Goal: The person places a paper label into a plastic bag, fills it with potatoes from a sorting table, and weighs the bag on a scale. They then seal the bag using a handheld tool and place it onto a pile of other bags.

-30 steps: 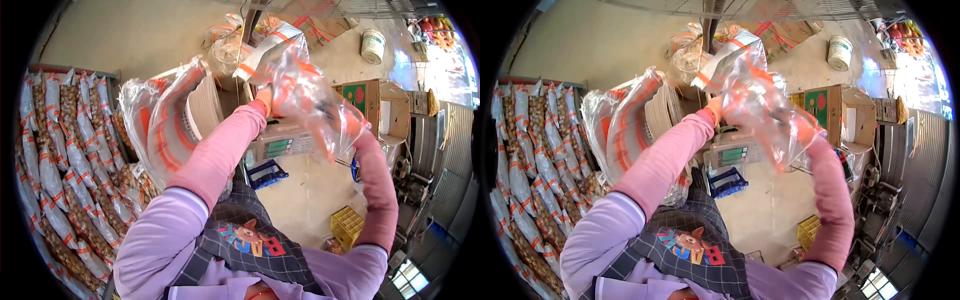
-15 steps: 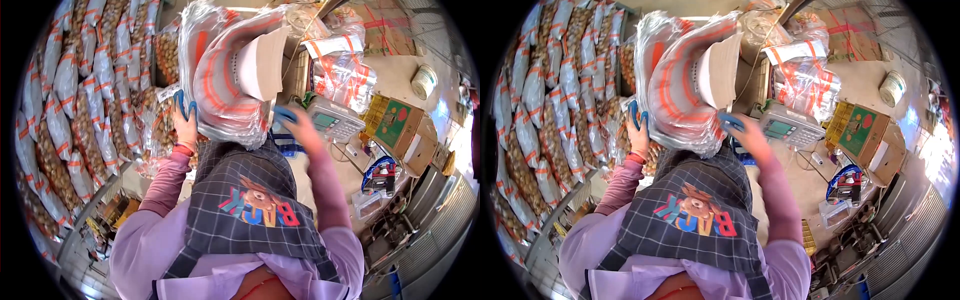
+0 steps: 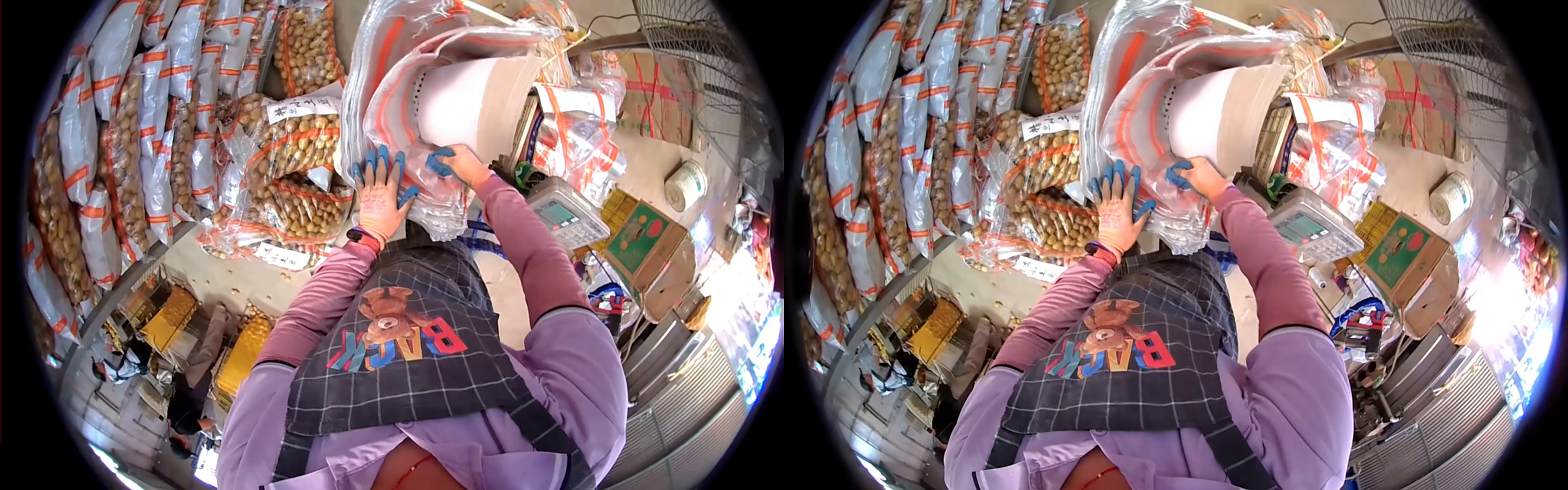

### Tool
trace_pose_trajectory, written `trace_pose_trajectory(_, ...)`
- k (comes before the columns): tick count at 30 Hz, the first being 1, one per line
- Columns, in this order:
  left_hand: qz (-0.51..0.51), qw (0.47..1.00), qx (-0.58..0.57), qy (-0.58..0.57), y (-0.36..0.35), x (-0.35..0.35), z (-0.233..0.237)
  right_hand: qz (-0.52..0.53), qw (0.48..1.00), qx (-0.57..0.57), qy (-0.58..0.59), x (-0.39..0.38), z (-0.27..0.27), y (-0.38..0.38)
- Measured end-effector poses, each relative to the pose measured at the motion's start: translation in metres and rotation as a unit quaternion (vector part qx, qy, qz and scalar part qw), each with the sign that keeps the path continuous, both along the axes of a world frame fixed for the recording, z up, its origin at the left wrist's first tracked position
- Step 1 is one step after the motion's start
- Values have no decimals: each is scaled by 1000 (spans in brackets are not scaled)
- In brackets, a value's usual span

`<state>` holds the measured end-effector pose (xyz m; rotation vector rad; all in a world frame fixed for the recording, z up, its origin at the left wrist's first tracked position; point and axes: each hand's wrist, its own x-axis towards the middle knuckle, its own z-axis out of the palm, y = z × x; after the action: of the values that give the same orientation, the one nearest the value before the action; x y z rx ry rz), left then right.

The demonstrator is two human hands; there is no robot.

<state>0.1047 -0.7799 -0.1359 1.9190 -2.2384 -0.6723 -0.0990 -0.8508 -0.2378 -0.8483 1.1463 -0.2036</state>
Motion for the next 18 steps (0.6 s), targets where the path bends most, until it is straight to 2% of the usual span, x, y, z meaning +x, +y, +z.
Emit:
trace_pose_trajectory(1, -10, 1000, 20, -7, -3, 3, 1, 2, 1000, -6, 1, 4, 23, -8)
trace_pose_trajectory(3, 34, 998, -17, 46, -9, 7, 1, -82, 987, -76, -115, 10, 59, -18)
trace_pose_trajectory(4, 25, 999, -23, 22, -13, 10, 0, -31, 986, -146, -77, 9, 63, -20)
trace_pose_trajectory(5, 16, 1000, -25, -1, -18, 12, -1, -29, 987, -142, -73, 10, 71, -17)
trace_pose_trajectory(7, -27, 999, 26, -21, -29, 16, -10, 70, 961, -266, 30, 8, 90, -18)
trace_pose_trajectory(8, -37, 997, 67, -18, -34, 18, -16, 115, 951, -280, 55, 3, 87, -15)
trace_pose_trajectory(9, -46, 993, 109, -16, -36, 18, -21, 117, 949, -286, 61, -3, 75, -9)
trace_pose_trajectory(11, -69, 995, 66, -20, -32, 27, -17, 342, 899, -234, 145, -12, 57, 7)
trace_pose_trajectory(13, -90, 995, 25, -30, -26, 30, -16, 354, 900, -204, 152, -15, 50, 11)
trace_pose_trajectory(15, -13, 999, 20, -25, -17, 32, -23, 92, 962, -155, 203, -12, 26, 15)
trace_pose_trajectory(16, -1, 1000, -21, -14, -15, 34, -27, -4, 977, -142, 162, -11, 14, 13)
trace_pose_trajectory(17, 1, 1000, -19, -18, -14, 32, -22, -63, 986, -112, 102, -7, 19, 7)
trace_pose_trajectory(18, 38, 999, -35, -7, -15, 26, -13, -44, 987, -136, 74, -3, 23, 1)
